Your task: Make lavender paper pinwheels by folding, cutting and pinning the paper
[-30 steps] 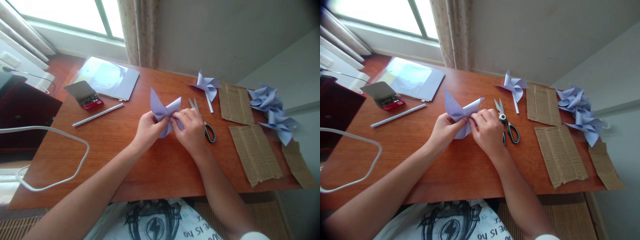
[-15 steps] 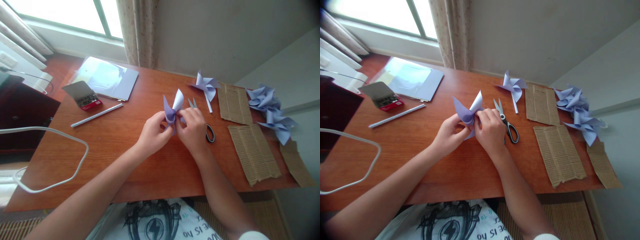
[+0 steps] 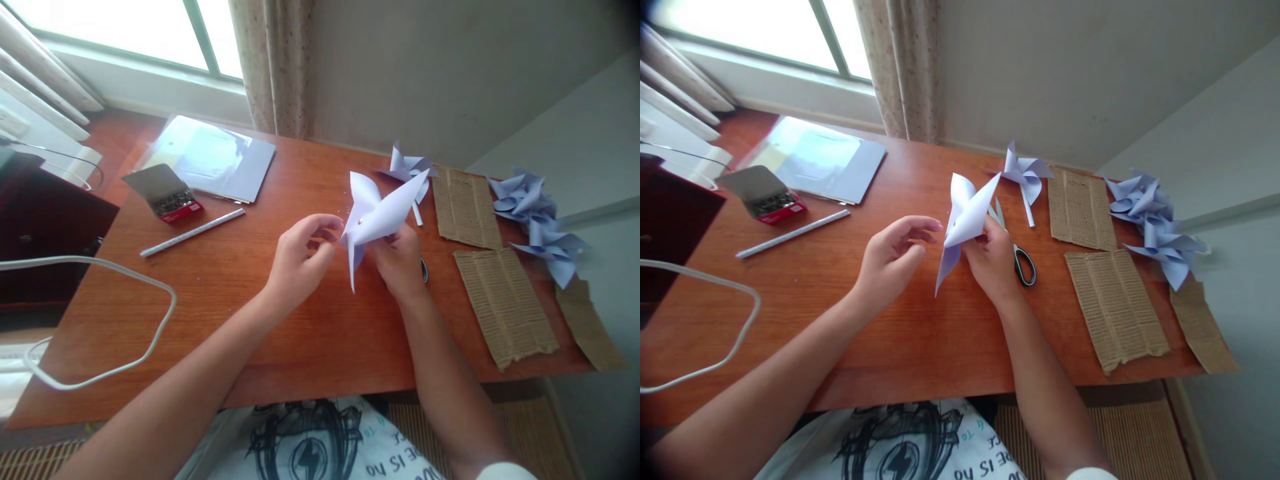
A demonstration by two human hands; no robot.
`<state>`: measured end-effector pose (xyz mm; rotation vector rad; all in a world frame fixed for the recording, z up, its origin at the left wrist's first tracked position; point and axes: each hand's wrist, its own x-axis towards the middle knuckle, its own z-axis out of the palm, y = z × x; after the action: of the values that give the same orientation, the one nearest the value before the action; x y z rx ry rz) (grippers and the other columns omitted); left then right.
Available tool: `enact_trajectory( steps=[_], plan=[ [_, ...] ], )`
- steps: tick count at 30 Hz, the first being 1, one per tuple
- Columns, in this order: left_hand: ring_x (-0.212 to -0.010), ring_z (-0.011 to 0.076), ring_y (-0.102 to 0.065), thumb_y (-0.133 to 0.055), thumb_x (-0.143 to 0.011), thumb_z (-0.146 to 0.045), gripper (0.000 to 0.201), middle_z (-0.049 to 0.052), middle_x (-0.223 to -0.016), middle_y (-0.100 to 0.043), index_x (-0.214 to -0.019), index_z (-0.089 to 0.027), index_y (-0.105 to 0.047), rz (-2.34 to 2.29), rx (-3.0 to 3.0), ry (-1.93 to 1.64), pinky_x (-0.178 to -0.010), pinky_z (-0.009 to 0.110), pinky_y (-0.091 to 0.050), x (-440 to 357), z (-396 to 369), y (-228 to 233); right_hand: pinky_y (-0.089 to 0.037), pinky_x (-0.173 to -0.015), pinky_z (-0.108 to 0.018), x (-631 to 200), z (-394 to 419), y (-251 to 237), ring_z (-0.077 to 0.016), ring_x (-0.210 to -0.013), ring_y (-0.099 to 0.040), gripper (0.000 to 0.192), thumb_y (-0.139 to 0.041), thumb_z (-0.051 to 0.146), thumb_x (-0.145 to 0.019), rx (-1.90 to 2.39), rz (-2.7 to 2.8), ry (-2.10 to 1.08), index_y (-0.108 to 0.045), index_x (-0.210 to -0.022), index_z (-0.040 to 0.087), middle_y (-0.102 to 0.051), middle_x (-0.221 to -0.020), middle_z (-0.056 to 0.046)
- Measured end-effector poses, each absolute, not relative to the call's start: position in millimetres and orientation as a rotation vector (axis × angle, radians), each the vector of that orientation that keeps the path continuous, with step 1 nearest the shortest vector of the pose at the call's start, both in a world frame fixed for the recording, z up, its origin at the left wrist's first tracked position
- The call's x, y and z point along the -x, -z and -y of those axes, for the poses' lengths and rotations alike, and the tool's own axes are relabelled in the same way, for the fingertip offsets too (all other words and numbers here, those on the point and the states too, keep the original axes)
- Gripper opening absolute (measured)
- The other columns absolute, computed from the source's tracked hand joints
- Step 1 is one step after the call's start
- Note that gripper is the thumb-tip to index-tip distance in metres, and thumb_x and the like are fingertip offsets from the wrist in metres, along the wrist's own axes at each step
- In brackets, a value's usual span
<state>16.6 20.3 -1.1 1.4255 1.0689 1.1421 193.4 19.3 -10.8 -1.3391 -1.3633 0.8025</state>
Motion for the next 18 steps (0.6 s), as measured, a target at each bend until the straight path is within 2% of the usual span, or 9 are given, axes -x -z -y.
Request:
enact_trajectory(
  steps=[7, 11, 15, 18],
  plan=[
    [-0.082, 0.0155, -0.067, -0.055, -0.076, -0.010, 0.023, 0.004, -0.091, -0.075, -0.090, -0.016, -0.073, -1.101, -1.317, -1.203, -0.074, 0.025, -0.053, -14.5, -24.3, -6.3, -0.049, -0.055, -0.029, -194.7, -21.6, 12.4, -0.0160, -0.062, -0.060, 0.013, -0.079, 0.037, -0.078, 1.253, 1.131, -1.010, -0.074, -0.078, 0.024, -0.066, -0.067, 0.001],
    [-0.081, 0.0145, -0.066, -0.056, -0.078, -0.010, 0.021, 0.003, -0.089, -0.074, -0.089, -0.015, -0.073, -1.097, -1.324, -1.204, -0.072, 0.023, -0.052, -14.3, -23.1, -5.7, -0.053, -0.057, -0.031, -194.0, -22.6, 14.6, -0.0174, -0.064, -0.064, 0.022, -0.084, 0.041, -0.073, 1.237, 1.064, -1.051, -0.074, -0.083, 0.024, -0.073, -0.075, -0.001],
    [-0.086, 0.0156, -0.068, -0.056, -0.081, -0.010, 0.021, 0.003, -0.092, -0.075, -0.091, -0.016, -0.074, -1.100, -1.345, -1.207, -0.078, 0.025, -0.052, -13.5, -23.3, -2.0, -0.055, -0.061, -0.031, -193.4, -22.3, 14.5, -0.0194, -0.070, -0.069, 0.031, -0.089, 0.039, -0.065, 1.169, 0.997, -1.023, -0.070, -0.082, 0.022, -0.075, -0.078, -0.001],
    [-0.089, 0.0168, -0.068, -0.056, -0.083, -0.010, 0.021, 0.004, -0.094, -0.075, -0.092, -0.016, -0.074, -1.104, -1.362, -1.196, -0.080, 0.026, -0.053, -13.7, -23.1, -0.4, -0.054, -0.060, -0.030, -192.0, -21.5, 8.7, -0.0201, -0.072, -0.072, 0.027, -0.089, 0.037, -0.066, 1.098, 1.015, -1.063, -0.070, -0.078, 0.023, -0.075, -0.076, -0.001]
  ],
)
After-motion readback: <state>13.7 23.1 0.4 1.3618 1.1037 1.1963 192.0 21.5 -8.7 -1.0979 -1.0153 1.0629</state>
